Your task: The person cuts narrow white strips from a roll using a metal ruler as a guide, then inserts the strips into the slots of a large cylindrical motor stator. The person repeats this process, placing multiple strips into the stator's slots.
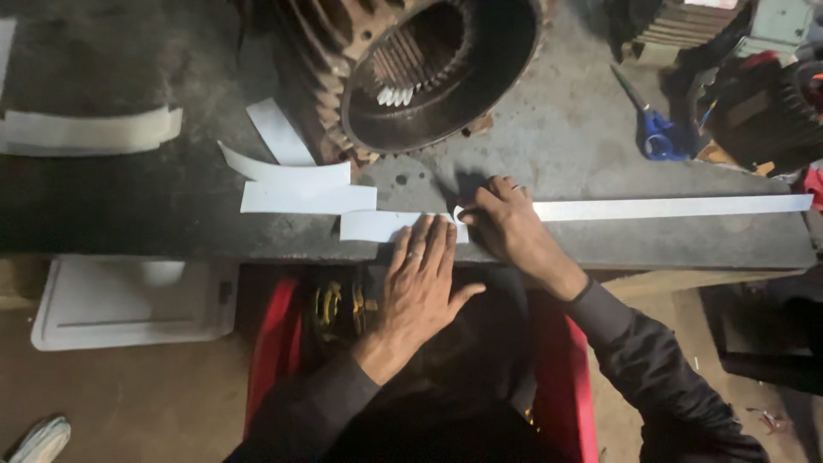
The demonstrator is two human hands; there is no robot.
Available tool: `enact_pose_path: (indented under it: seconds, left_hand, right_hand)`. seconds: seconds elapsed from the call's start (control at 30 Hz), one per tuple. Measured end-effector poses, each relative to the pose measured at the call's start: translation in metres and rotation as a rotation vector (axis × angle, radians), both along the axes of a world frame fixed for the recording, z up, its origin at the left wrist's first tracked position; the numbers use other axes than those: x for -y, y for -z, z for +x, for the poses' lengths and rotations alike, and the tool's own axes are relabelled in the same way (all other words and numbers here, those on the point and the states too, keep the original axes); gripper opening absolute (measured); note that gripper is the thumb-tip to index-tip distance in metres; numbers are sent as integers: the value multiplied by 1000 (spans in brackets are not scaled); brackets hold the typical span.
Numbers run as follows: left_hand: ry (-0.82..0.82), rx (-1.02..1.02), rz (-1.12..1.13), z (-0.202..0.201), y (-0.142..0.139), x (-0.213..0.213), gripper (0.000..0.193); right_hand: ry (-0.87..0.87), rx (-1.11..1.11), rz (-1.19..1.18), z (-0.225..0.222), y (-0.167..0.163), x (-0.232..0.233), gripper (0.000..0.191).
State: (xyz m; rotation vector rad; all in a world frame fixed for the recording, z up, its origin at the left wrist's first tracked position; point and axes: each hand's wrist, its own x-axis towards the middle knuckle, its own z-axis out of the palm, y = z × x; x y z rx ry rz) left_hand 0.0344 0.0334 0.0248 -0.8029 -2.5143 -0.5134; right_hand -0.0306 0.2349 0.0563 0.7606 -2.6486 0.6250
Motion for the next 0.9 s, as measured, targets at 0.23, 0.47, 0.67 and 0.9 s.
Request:
enact_pose_path:
  seconds: [0.23, 0.47, 0.67, 0.9]
  left_hand:
    - [-63, 17, -94, 4, -1, -8, 90]
    - [-74, 9, -128, 3, -3, -9, 89]
    - [-68, 43, -138, 1, 2, -8, 88]
    - [-63, 17, -133, 3, -7, -9, 91]
  right_hand:
    - [-27, 55, 24, 18, -5, -3, 22]
    - [1, 60, 51, 24, -6, -3, 25]
    - [-42, 78, 81, 30, -1, -9, 20]
    - [60, 63, -64, 12, -11, -19, 18]
